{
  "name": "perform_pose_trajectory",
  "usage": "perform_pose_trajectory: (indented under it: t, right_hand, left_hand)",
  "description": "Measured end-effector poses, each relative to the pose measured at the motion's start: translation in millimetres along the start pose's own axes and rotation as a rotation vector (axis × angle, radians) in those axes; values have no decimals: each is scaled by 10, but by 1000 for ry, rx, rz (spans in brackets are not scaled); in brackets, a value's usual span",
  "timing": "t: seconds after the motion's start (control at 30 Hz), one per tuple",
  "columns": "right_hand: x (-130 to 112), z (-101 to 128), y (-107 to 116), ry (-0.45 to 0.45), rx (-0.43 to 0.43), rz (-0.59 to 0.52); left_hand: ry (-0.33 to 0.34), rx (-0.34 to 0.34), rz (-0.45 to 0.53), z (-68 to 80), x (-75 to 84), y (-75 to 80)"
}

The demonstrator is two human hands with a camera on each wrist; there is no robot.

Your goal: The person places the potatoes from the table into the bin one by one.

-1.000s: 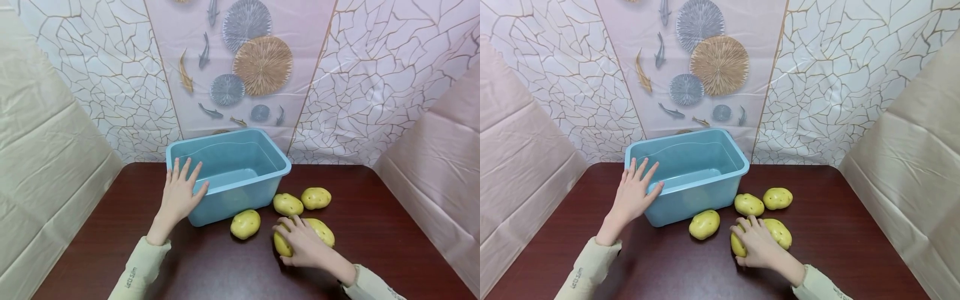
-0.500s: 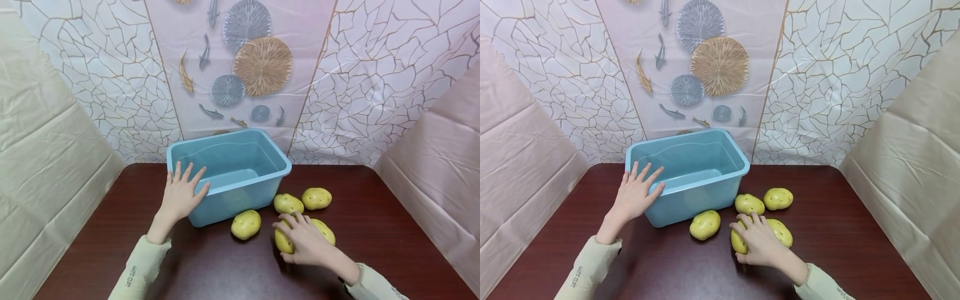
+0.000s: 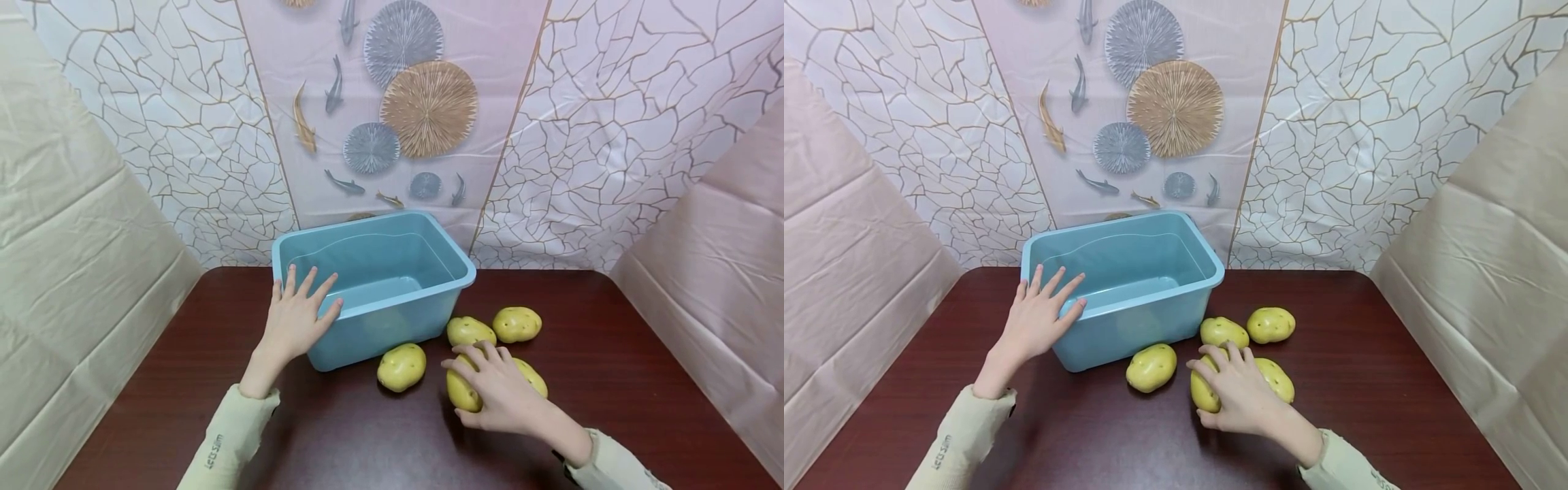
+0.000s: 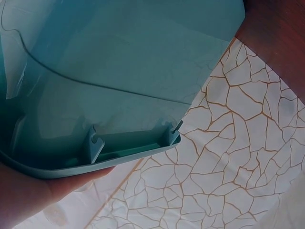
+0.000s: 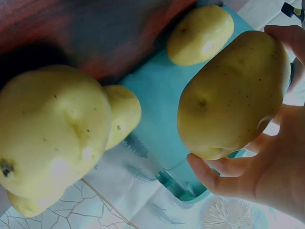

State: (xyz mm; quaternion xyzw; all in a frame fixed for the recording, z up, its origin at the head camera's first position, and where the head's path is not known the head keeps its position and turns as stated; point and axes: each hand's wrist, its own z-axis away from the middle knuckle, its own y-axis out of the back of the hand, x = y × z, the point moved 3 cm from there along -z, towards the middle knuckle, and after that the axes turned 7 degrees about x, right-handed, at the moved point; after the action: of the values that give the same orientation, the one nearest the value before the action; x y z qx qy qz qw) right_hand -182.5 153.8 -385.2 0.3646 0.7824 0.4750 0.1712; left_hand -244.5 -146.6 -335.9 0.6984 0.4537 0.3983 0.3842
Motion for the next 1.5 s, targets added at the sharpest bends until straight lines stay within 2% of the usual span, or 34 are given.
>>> perform_pose_trajectory:
  t: [0.2, 0.97, 1.5]
  right_hand:
    - [10, -40, 61, 15, 58, 5]
    - [71, -239, 293, 21, 109, -14]
    - [127, -393, 401, 29, 176, -30]
  left_hand:
    - [4, 4, 5, -8, 6, 3]
    - [15, 7, -1, 1, 10, 5]
    - [17, 15, -9, -3, 2, 1]
